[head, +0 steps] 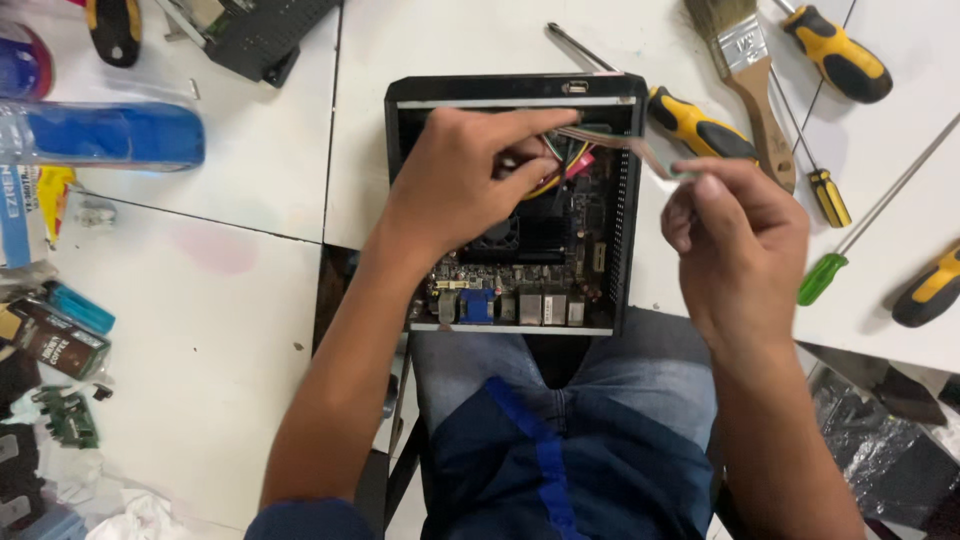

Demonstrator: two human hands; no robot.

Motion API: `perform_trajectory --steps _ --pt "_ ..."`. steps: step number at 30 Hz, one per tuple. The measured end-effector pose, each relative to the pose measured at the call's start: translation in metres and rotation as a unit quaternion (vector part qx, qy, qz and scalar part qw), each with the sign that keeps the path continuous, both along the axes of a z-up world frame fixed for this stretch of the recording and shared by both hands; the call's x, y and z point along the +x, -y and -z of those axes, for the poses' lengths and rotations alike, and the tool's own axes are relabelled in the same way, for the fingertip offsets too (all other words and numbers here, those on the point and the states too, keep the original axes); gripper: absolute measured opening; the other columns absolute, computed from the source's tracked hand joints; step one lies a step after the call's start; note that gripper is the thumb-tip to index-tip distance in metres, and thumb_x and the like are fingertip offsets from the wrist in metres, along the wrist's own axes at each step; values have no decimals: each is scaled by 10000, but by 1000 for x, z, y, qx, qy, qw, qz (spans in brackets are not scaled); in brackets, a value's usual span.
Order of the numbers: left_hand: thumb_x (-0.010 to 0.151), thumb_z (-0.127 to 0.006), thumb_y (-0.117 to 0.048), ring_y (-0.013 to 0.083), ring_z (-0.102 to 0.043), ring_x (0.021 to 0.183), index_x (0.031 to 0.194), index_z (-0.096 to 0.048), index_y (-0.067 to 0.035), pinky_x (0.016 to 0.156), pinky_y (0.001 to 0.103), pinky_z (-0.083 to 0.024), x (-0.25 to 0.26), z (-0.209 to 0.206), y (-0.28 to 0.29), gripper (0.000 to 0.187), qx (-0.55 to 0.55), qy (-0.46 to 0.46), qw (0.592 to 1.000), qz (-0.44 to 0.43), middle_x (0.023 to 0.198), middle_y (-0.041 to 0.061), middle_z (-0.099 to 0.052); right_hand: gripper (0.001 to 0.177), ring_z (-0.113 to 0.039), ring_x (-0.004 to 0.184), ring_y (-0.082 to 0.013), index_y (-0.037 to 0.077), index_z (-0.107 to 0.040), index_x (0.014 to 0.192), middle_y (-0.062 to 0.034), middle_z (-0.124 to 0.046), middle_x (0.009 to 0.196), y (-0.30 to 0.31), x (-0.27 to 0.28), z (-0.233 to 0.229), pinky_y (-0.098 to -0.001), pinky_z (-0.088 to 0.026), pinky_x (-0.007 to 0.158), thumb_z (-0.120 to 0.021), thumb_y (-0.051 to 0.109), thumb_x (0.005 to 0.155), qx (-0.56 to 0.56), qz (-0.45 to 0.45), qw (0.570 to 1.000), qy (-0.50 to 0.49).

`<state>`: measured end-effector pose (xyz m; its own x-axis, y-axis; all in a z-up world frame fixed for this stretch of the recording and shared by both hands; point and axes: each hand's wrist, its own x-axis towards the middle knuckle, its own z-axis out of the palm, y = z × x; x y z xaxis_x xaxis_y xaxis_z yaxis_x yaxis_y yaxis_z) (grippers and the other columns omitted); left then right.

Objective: The person works on an open computer case resting on their lap, manipulating internal wires and connectors with both hands. They connect a small multi-pin connector and route cables within the case.

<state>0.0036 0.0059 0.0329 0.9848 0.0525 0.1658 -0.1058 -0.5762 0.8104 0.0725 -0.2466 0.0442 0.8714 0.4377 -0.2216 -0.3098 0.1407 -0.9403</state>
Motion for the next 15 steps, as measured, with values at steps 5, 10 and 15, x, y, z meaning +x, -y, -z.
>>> perform_trajectory --steps 5,10,15 --pt "996 -835 -24 270 -774 930 1227 -769 -2 858 405 -621 -18 -27 14 241 71 115 989 -64 1099 120 -834 130 -646 749 -139 20 -661 1184 -97 -667 853 7 -1 -12 -225 -503 718 -708 95 1089 -73 12 993 88" --pt "1005 -924 -147 365 -621 1242 1349 -711 -74 1099 492 -631 -16 -53 34 411 -9 140 989 40 1415 129 -703 219 -734 882 -238 -12 -529 1159 -163 -676 962 -2 -4 -49 -312 -654 830 -723 -45 1064 -121 -73 977 160" --pt "1066 -830 -70 315 -835 1000 1285 -709 -7 934 430 -665 -1 -65 28 259 -44 194 978 59 1129 151 -837 212 -696 965 -236 -123 -698 1168 -213 -719 1069 -5 17 -65 -294 -587 862 -810 14 1051 -183 -137 938 261"
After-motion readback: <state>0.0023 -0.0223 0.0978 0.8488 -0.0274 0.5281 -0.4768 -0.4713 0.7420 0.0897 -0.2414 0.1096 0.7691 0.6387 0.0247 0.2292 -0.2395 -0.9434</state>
